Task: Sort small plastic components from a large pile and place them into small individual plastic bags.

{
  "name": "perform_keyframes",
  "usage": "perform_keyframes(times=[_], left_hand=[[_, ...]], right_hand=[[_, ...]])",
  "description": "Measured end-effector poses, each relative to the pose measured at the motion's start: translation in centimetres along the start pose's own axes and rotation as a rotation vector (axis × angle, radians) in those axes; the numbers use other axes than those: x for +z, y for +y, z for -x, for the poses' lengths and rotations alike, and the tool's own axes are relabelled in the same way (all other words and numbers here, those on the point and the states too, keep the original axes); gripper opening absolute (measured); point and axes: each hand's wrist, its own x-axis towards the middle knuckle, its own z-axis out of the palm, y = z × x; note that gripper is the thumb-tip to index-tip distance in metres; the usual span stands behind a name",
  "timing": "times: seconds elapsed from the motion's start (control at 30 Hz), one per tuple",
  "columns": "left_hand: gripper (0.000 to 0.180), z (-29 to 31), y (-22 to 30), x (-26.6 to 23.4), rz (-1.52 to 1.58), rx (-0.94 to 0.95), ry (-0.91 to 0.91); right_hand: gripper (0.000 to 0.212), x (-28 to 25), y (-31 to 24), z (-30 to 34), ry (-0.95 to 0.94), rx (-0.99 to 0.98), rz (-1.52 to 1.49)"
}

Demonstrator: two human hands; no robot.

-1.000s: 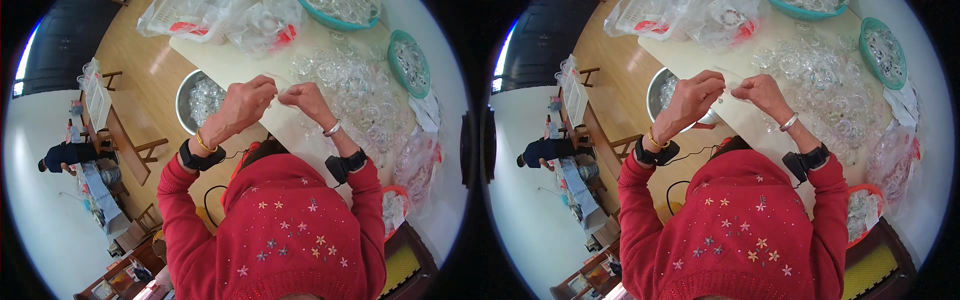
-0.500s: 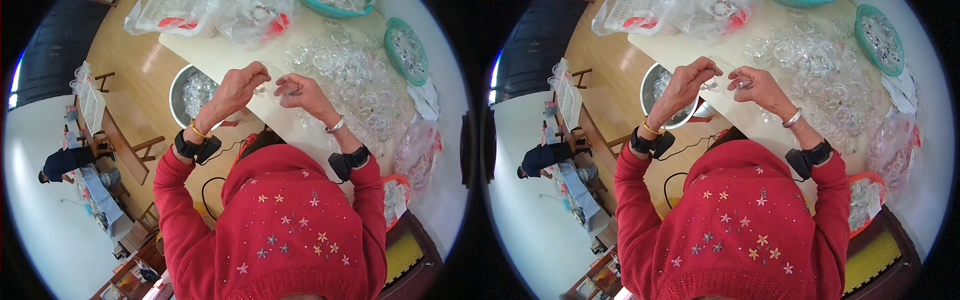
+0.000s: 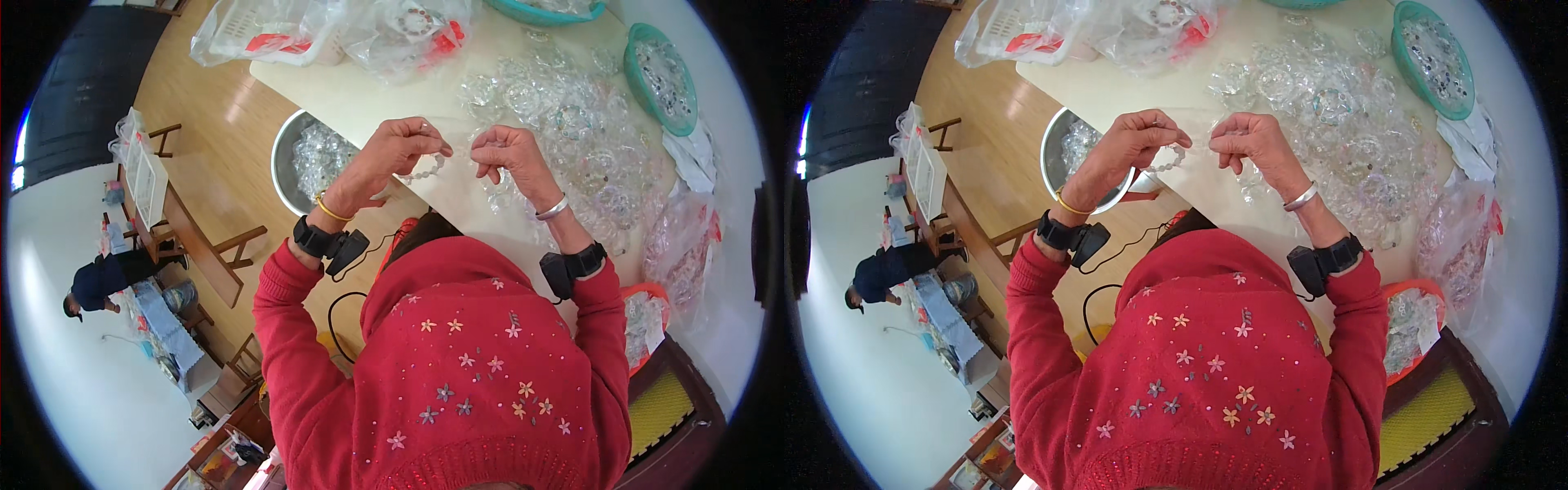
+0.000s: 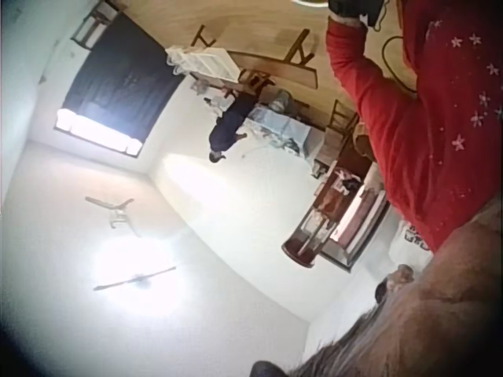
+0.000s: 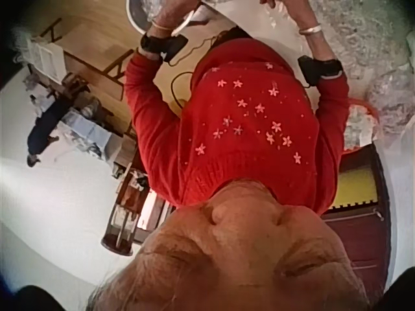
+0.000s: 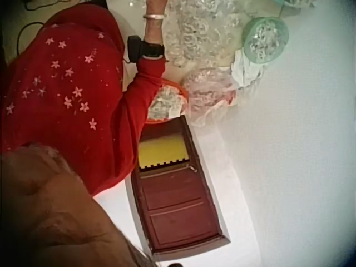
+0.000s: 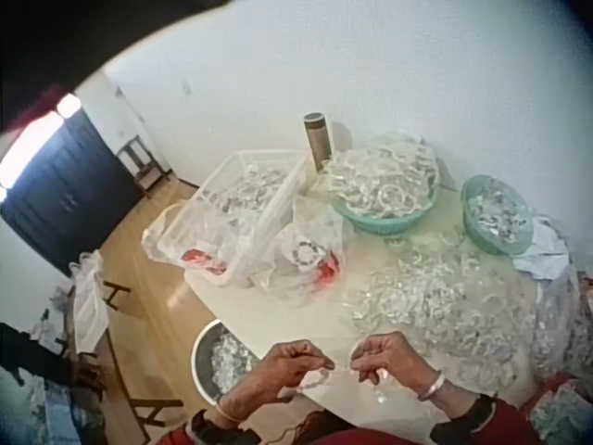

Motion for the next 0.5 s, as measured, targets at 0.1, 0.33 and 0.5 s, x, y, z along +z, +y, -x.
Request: perform_keyframes(times=[0.1, 0.33, 0.5], left_hand=[[0.014, -0.2, 1.4, 1.9, -0.066, 0.069, -0.004], [0.015, -4.5, 0.8, 5.0, -0.210, 0.044, -0.076], [0.030, -6.0, 3.1, 10.6, -0.469, 0.034, -0.425]], right_hand=[[0.011, -1.3, -0.6, 1.4, -0.028, -0.020, 0.062], [0.019, -4.4, 3.3, 3.3, 0.202, -0.134, 0.188], [0.023, -5.2, 5.9, 9.2, 0.499, -0.382, 0.221]])
